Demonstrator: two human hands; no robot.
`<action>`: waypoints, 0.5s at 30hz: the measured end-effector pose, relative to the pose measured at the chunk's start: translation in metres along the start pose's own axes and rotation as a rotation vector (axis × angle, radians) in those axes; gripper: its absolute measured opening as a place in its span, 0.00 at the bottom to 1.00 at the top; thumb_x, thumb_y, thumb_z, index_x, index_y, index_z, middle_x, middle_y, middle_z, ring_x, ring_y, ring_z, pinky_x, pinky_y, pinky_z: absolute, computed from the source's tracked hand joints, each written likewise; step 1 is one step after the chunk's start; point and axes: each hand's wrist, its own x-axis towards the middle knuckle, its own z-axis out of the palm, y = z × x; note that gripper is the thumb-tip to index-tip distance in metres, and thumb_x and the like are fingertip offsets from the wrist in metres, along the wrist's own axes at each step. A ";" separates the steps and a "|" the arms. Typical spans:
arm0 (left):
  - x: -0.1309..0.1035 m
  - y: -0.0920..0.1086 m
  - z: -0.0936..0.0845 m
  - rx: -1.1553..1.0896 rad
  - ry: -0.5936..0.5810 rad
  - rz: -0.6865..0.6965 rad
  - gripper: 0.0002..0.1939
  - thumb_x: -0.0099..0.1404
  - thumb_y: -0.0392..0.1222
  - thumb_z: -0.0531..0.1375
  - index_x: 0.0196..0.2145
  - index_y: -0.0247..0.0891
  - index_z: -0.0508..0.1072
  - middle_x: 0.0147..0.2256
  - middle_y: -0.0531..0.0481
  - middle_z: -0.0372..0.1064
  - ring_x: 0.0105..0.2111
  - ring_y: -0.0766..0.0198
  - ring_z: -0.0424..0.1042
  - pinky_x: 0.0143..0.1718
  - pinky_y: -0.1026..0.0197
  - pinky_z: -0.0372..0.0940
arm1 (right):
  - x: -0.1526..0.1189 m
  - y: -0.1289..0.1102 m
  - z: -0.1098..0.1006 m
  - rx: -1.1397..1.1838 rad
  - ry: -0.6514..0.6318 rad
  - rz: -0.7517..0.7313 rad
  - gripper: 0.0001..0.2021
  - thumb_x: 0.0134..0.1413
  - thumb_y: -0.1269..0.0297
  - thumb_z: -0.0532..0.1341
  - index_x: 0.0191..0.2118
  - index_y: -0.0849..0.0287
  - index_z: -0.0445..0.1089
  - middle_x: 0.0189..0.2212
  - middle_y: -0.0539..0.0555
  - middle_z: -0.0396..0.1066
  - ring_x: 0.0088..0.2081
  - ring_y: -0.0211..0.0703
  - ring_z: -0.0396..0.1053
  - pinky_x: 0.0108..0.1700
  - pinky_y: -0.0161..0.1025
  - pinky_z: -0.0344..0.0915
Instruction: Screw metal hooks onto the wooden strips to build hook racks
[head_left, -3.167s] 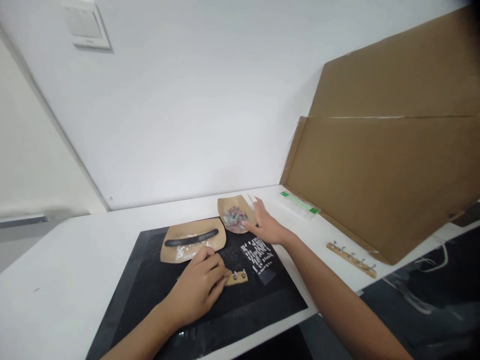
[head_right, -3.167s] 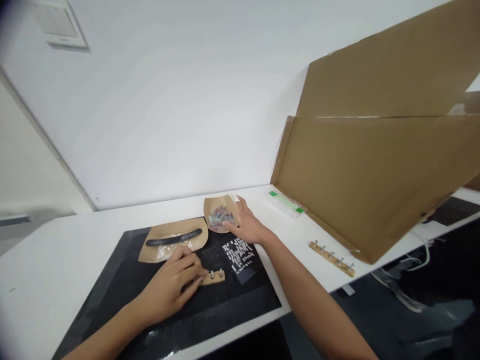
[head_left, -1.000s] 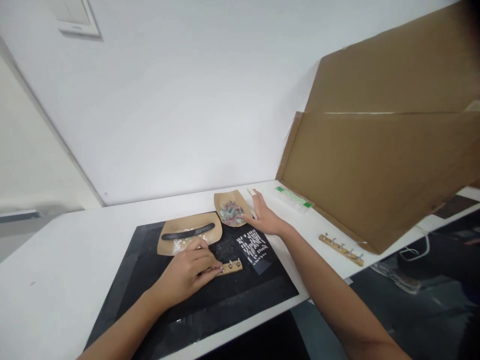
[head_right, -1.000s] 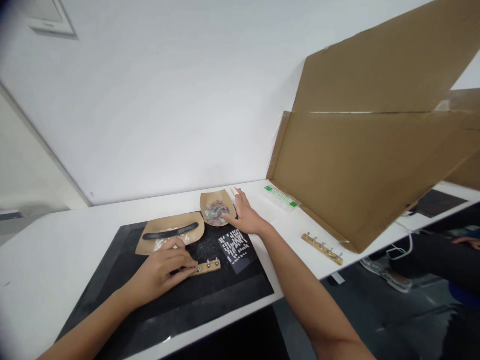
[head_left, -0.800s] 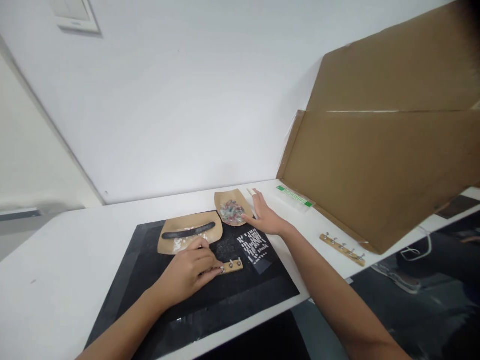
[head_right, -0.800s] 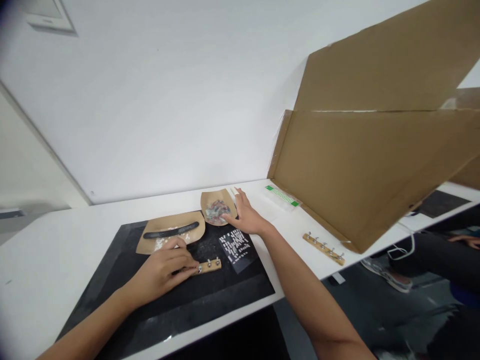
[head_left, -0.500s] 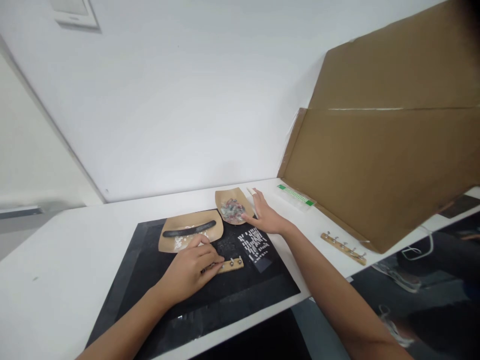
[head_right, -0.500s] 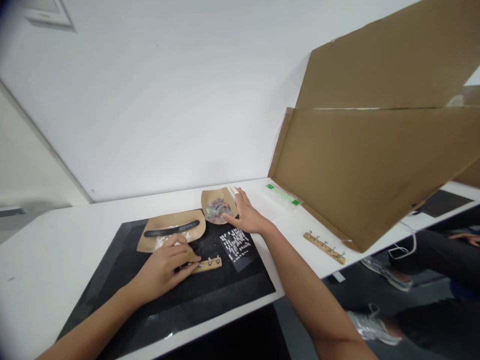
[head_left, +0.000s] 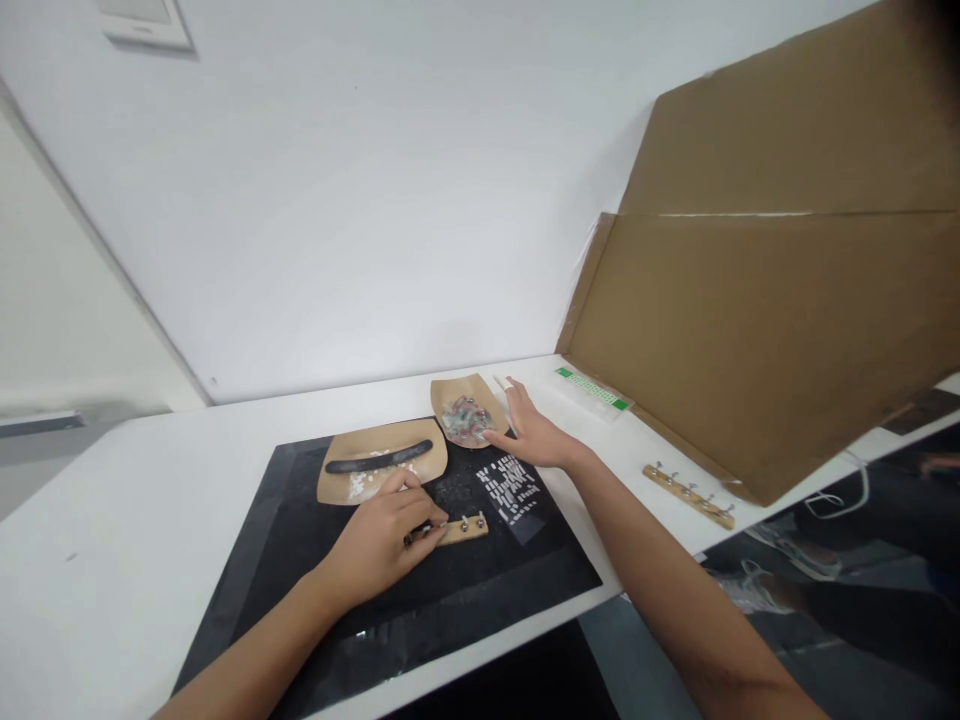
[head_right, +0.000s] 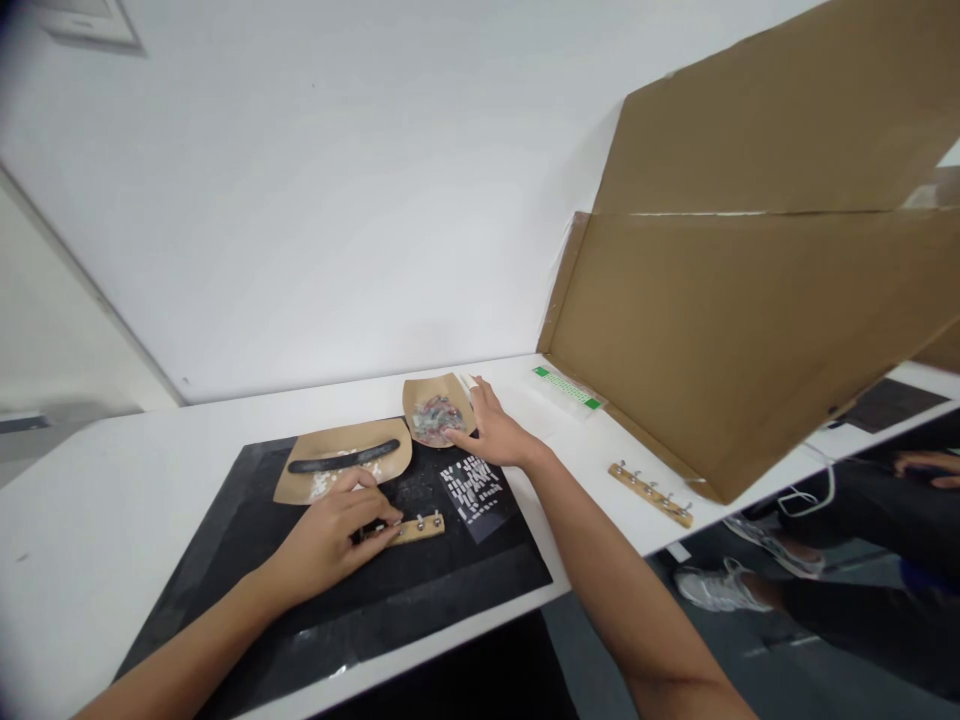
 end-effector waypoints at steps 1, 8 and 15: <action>0.000 0.000 0.000 -0.001 -0.013 -0.002 0.05 0.75 0.38 0.62 0.44 0.40 0.79 0.36 0.48 0.78 0.42 0.55 0.70 0.50 0.49 0.68 | 0.000 0.000 0.000 0.000 -0.004 0.004 0.50 0.63 0.32 0.59 0.76 0.57 0.38 0.76 0.70 0.39 0.78 0.65 0.31 0.76 0.66 0.42; -0.002 -0.002 0.001 -0.025 -0.058 -0.028 0.07 0.75 0.36 0.60 0.46 0.40 0.79 0.37 0.48 0.79 0.45 0.54 0.69 0.49 0.51 0.67 | -0.002 0.000 0.000 -0.004 -0.025 0.038 0.51 0.63 0.33 0.59 0.77 0.57 0.35 0.77 0.71 0.34 0.78 0.67 0.31 0.76 0.66 0.43; -0.001 -0.002 0.001 -0.045 -0.066 -0.062 0.05 0.76 0.40 0.61 0.44 0.39 0.78 0.37 0.48 0.79 0.44 0.54 0.69 0.46 0.54 0.68 | -0.002 0.001 0.000 -0.010 -0.018 0.030 0.50 0.64 0.35 0.61 0.76 0.58 0.37 0.76 0.72 0.38 0.78 0.65 0.31 0.76 0.63 0.43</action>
